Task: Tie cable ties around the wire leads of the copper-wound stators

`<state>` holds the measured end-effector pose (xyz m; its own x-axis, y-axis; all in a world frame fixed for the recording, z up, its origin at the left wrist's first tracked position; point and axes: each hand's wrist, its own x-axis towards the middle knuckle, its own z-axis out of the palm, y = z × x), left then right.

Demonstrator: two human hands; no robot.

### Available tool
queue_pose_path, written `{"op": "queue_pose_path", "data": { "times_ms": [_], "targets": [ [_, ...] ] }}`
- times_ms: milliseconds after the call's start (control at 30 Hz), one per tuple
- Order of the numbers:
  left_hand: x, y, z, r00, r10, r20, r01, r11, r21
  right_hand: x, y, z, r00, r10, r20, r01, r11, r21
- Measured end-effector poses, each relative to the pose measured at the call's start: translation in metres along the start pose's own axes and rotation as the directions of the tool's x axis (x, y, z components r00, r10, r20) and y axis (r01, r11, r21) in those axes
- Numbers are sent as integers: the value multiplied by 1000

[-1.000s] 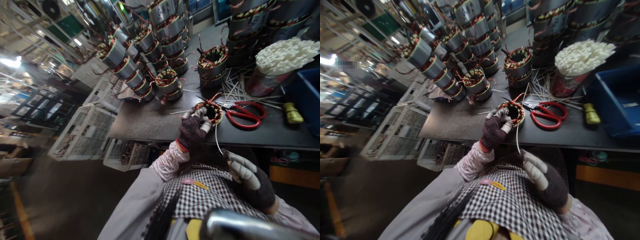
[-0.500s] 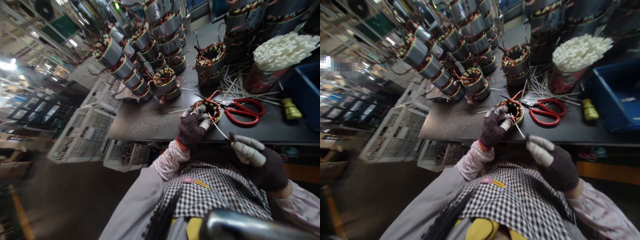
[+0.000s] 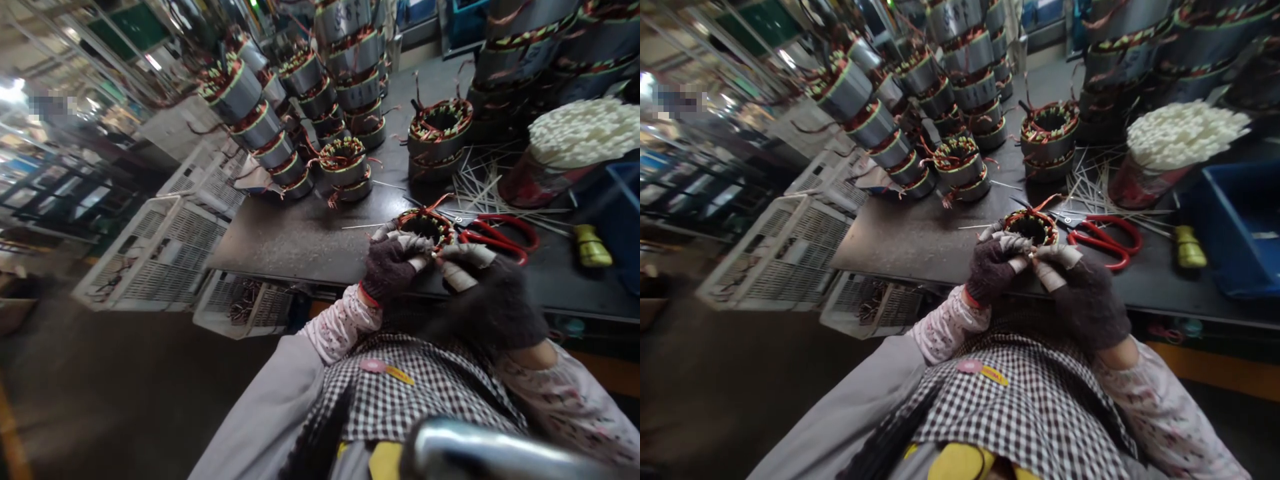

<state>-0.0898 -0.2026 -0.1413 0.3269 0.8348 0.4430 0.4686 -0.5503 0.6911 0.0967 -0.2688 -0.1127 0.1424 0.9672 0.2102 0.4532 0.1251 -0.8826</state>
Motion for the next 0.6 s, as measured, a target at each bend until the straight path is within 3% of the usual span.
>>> {"op": "queue_pose_path", "data": {
  "times_ms": [133,233,300,400,467,600],
  "targets": [
    [1,0,-2,999,11,38,-13,999,37,12,-1,5,999,16,44,-12,996,-85],
    [1,0,-6,996,60,62,-61,998,11,10,2,4,993,-111,40,117,968,-224],
    [1,-1,-7,994,84,66,-83,996,-13,5,5,3,956,-294,15,278,882,-381],
    [3,-2,-7,994,85,65,-85,996,-4,3,9,4,851,-525,23,458,720,-521],
    [3,-2,-7,995,69,70,-70,997,16,8,12,4,810,-584,49,521,680,-516],
    [4,3,-6,997,31,73,-34,999,42,19,13,0,774,-622,123,591,638,-493]
  ]
}}
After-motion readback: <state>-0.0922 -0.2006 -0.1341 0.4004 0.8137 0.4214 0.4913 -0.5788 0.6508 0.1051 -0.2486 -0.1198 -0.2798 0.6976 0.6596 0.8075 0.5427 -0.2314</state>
